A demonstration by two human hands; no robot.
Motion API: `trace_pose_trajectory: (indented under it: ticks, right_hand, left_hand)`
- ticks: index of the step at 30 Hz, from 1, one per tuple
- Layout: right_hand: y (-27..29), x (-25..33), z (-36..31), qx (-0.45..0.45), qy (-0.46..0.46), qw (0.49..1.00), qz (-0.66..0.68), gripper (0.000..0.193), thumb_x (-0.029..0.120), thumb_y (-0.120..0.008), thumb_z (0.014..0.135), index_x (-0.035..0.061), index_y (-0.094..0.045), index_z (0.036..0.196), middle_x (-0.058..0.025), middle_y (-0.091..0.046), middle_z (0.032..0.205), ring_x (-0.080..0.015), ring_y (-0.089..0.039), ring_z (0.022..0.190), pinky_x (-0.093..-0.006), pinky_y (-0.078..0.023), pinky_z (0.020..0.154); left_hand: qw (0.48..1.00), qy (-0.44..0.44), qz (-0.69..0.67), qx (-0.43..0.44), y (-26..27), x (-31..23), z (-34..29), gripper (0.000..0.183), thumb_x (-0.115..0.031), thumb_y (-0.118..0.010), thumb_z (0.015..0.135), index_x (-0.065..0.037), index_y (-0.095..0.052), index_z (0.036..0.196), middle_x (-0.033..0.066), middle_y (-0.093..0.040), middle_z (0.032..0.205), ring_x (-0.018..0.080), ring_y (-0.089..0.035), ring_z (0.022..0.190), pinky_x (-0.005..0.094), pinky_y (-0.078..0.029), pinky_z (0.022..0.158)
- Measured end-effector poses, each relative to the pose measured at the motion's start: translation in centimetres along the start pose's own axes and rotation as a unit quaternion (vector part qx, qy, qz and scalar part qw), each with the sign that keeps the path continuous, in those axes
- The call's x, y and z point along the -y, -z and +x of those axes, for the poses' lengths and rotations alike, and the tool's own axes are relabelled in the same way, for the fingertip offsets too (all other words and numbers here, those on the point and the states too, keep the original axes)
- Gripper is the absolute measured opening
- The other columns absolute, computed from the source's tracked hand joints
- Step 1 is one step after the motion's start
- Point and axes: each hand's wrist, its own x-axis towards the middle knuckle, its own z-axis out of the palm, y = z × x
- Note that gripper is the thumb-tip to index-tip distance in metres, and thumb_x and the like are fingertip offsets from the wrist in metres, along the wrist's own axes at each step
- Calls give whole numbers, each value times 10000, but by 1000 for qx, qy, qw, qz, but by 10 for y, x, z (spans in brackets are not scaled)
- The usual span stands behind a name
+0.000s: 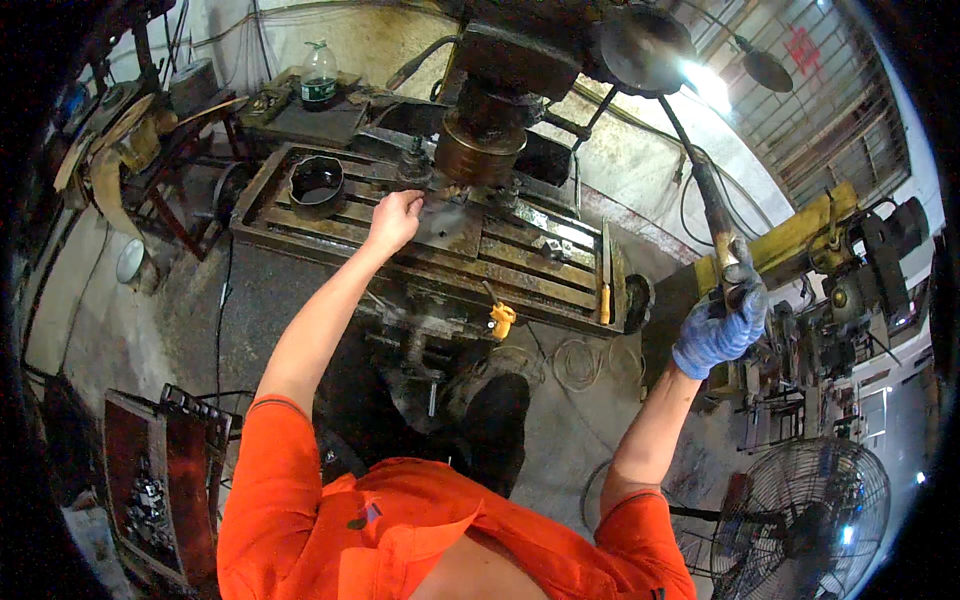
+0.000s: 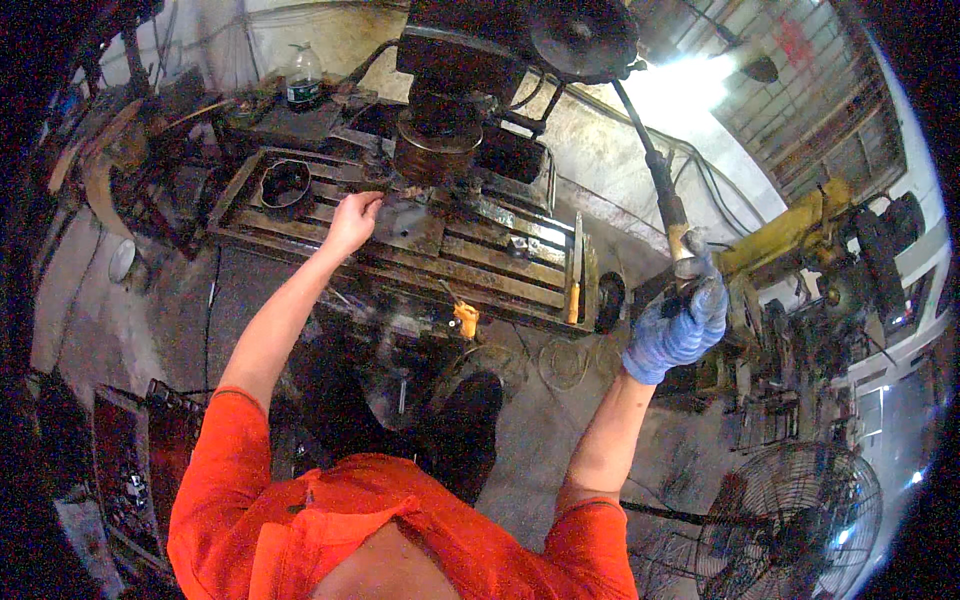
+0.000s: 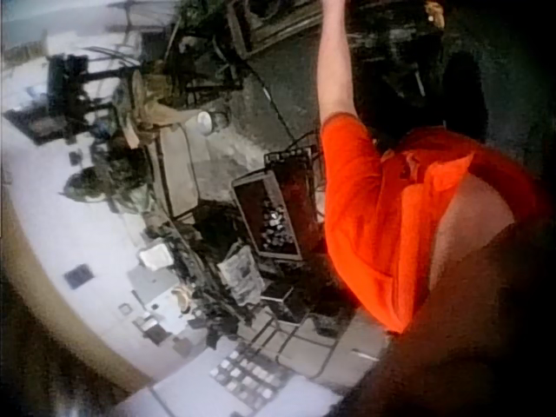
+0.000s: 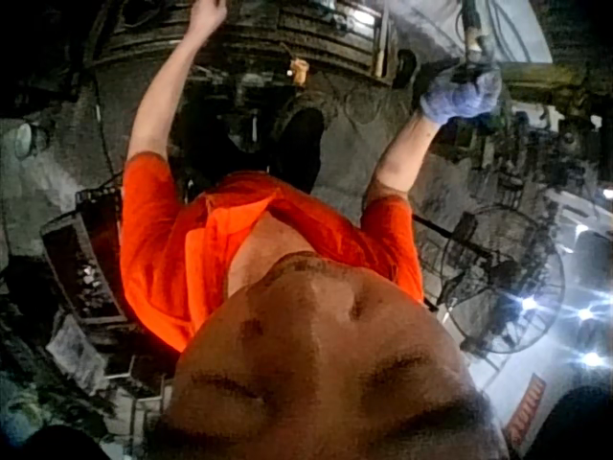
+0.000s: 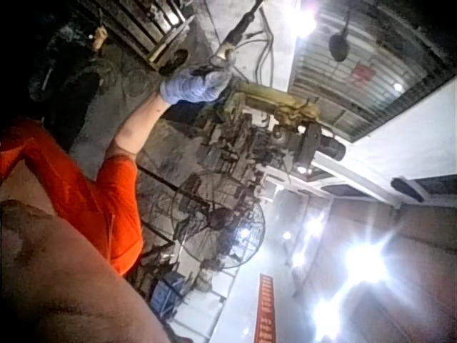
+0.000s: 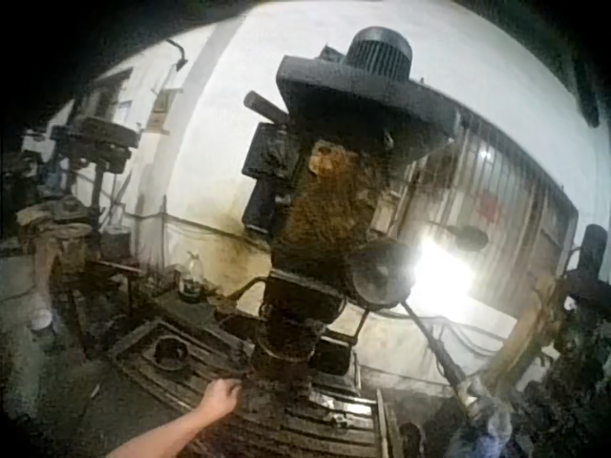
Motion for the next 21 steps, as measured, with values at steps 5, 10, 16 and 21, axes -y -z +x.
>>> trace_pose_trajectory:
  ticks: [5, 10, 16, 21]
  right_hand:
    - [-1, 2, -7, 7, 59, 985, -162, 325, 255, -376, 894, -7, -512, 758, -102, -560, 810, -311, -551, 982, -450, -382, 907]
    - [-4, 0, -9, 25, 192, 928, -318, 248, 114, -404, 909, -30, -583, 817, -142, -632, 869, -228, -601, 738, -341, -474, 705]
    - [-3, -6, -20, 16, 166, 957, -239, 274, 143, -401, 908, -22, -561, 758, -82, -585, 735, -197, -568, 704, -337, -463, 707]
    - [-4, -14, -25, -14, 53, 997, -61, 300, 141, -379, 911, -28, -548, 730, -75, -563, 697, -184, -535, 672, -337, -447, 698]
  left_hand:
    - [974, 133, -107, 148, 51, -9, -8, 242, -158, -518, 828, -4, -603, 994, 167, -631, 814, 309, -612, 788, 359, -464, 698]
    - [998, -7, 43, -38, 113, 37, -9, 252, -157, -505, 839, -10, -584, 1029, 180, -623, 821, 332, -605, 788, 362, -470, 690]
    - [939, -36, 336, -70, 146, 56, -6, 228, -167, -509, 815, -70, -574, 1011, 165, -614, 774, 329, -605, 704, 443, -473, 628]
    - [921, -44, 387, 34, 143, 54, -21, 275, -223, -559, 784, -103, -567, 1032, 152, -608, 748, 331, -603, 669, 433, -481, 579]
